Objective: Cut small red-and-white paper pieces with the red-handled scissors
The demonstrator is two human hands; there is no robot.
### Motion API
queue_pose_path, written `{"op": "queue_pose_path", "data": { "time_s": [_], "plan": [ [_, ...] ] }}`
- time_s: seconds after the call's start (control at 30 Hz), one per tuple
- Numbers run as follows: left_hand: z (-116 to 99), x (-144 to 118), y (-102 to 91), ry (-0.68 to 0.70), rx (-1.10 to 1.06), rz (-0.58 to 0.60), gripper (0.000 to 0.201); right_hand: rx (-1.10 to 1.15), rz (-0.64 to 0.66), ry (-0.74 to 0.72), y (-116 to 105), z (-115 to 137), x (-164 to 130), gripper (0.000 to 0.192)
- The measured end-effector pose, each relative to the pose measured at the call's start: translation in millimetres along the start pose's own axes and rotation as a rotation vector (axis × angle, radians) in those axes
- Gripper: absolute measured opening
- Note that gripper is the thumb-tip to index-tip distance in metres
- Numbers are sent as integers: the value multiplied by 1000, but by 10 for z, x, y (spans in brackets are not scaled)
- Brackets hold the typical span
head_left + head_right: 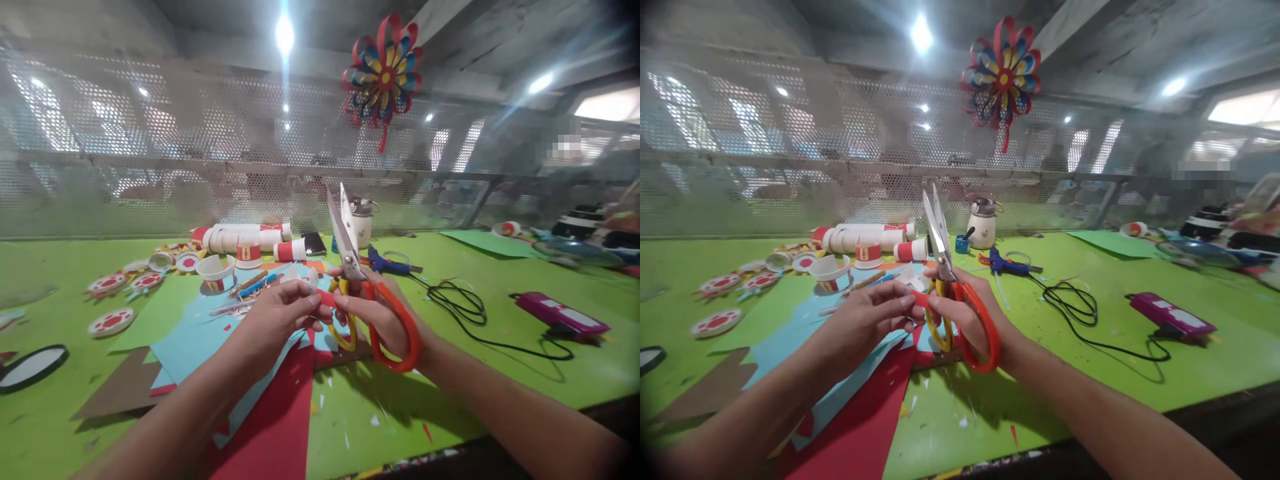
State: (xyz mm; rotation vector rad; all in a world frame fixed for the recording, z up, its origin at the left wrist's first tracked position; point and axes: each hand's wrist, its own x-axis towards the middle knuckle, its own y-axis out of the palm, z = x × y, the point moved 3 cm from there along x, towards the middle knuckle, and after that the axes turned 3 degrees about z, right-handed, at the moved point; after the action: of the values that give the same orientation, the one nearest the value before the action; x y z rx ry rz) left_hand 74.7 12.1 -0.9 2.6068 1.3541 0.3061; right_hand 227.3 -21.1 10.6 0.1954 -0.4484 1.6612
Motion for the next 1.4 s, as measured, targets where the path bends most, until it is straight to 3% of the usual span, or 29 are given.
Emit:
{"op": "queue_pose_path", "data": {
  "time_s": [0.47, 0.9, 1.13, 1.23, 1.4],
  "plan": [
    [36, -3, 8, -11, -19, 19, 9, 63, -43, 32, -27, 9, -55, 29],
    [152, 2, 44, -79, -217, -111, 10, 72, -121, 70, 97, -27, -126, 30],
    [-46, 22, -69, 17, -132, -137, 8, -92, 43, 156, 3, 21, -74, 29],
    [-190, 32, -175, 75, -126, -192, 8, -357, 204, 109, -37, 48, -31, 30],
    [-348, 36, -328, 161, -174, -270, 10, -470, 332, 78, -71, 51, -32, 26]
  ]
}}
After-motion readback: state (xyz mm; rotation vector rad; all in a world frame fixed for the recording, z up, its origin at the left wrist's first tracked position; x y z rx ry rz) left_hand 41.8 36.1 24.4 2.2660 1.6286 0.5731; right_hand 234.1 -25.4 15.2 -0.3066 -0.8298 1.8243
